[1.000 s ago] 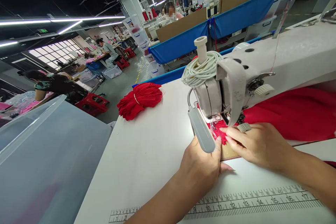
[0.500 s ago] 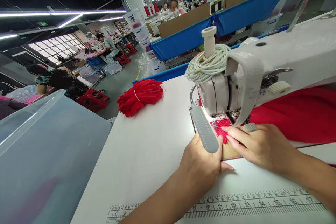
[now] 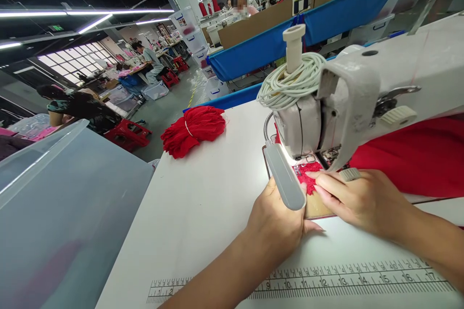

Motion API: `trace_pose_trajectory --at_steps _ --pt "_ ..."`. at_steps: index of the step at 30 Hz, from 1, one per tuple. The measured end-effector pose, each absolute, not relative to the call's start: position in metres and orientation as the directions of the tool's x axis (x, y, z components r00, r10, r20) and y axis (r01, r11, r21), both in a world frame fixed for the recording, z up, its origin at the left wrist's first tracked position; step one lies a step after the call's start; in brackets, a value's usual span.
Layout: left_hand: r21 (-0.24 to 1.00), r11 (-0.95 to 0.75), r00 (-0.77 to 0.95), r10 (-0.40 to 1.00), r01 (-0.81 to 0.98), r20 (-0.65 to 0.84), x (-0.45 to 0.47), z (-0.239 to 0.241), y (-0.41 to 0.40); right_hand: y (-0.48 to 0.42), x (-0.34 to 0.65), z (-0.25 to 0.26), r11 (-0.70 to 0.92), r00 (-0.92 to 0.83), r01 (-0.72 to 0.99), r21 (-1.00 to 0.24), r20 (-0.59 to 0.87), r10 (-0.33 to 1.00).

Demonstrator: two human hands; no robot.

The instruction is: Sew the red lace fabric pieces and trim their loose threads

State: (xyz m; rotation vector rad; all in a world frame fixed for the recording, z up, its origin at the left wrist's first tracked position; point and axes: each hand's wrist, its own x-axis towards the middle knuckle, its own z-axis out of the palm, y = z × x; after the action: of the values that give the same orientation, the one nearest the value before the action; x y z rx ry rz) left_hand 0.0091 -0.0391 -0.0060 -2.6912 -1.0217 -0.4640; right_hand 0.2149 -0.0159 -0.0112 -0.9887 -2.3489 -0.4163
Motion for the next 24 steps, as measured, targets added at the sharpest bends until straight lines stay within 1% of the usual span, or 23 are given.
trace_pose_trajectory --at_steps 5,9,13,19,24 --pt "-0.125 -0.732 0.709 0.579 0.669 0.403 0.008 -0.007 -0.038 -0.015 0.215 -0.011 0.680 -0.588 0.729 0.075 0.579 0.566" --pt "-0.160 -0.729 0.724 0.578 0.665 0.375 0.008 -0.008 -0.038 -0.016 0.214 -0.014 0.656 -0.562 0.754 0.037 0.552 0.616" --pt "-0.186 -0.717 0.726 0.588 0.672 0.357 0.008 -0.010 -0.039 -0.015 0.214 -0.018 0.656 -0.549 0.755 0.007 0.553 0.626" --pt "-0.183 -0.707 0.712 0.589 0.683 0.382 0.007 -0.012 -0.036 -0.014 0.215 -0.019 0.623 -0.530 0.781 0.033 0.561 0.635" --pt "-0.177 -0.722 0.713 0.556 0.669 0.426 0.007 -0.011 -0.035 -0.014 0.215 -0.014 0.638 -0.539 0.769 0.048 0.586 0.605"
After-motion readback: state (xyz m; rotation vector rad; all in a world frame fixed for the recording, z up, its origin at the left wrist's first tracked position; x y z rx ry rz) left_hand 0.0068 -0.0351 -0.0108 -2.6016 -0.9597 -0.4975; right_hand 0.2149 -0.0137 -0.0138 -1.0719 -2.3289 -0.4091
